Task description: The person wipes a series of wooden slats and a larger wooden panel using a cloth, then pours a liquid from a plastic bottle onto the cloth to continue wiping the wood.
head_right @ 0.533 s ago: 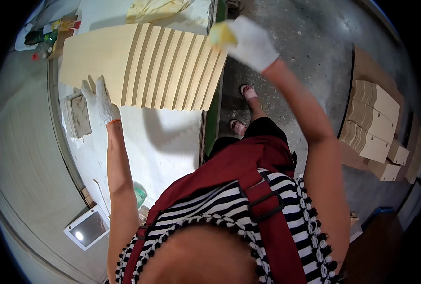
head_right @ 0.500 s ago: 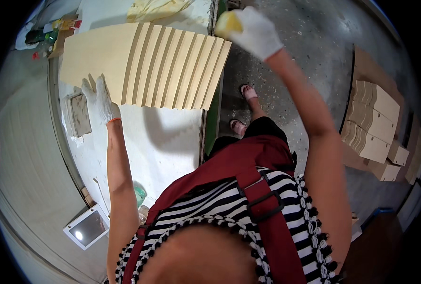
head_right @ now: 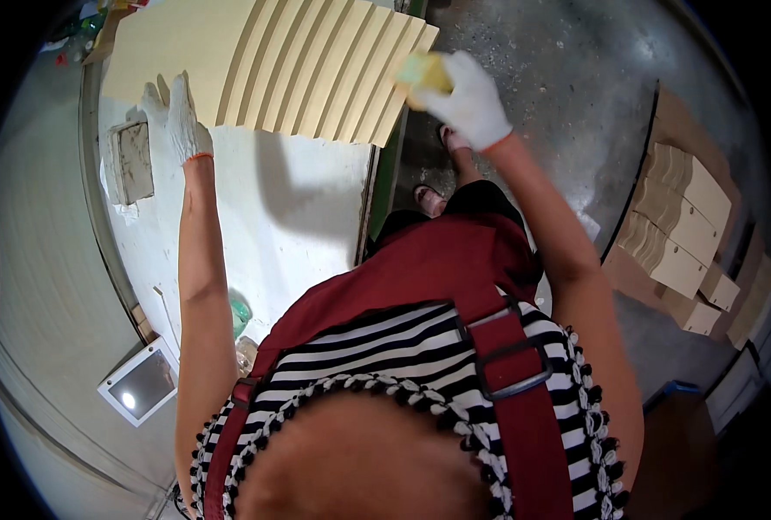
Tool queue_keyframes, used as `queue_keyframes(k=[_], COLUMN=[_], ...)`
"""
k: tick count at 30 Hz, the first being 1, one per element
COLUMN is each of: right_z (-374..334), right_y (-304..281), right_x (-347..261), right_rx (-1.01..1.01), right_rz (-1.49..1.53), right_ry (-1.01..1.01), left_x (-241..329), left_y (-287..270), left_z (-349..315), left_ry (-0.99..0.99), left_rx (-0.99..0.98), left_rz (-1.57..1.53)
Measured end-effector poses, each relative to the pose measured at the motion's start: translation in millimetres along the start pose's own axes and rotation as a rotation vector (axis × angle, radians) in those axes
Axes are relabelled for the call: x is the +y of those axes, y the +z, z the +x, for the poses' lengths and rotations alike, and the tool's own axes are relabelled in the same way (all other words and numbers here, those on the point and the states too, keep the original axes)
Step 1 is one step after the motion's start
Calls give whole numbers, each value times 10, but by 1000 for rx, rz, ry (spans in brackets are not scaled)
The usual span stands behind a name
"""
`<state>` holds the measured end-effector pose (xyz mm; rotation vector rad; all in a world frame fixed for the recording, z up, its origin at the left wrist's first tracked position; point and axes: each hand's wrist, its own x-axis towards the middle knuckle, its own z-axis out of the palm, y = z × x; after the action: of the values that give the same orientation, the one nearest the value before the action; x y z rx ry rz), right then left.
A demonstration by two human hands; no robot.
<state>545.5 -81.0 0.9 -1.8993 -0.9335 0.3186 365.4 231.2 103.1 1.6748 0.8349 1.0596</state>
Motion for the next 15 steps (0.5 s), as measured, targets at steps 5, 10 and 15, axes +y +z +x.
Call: queue_keyframes(k=[5, 10, 15], right_z=[-736, -101, 512], right_y=[328, -242, -31], right_x=[-469, -559, -32], right_rx=[-275, 72, 240], right_rz=[71, -13, -255], right_ry=[-347, -124, -86], left_x=[-144, -197, -317], left_y=[-56, -199, -115], left_z=[23, 68, 143], left_ry=[22, 94, 82], left_rx=[17, 47, 9], left_rz=[-4, 147, 89])
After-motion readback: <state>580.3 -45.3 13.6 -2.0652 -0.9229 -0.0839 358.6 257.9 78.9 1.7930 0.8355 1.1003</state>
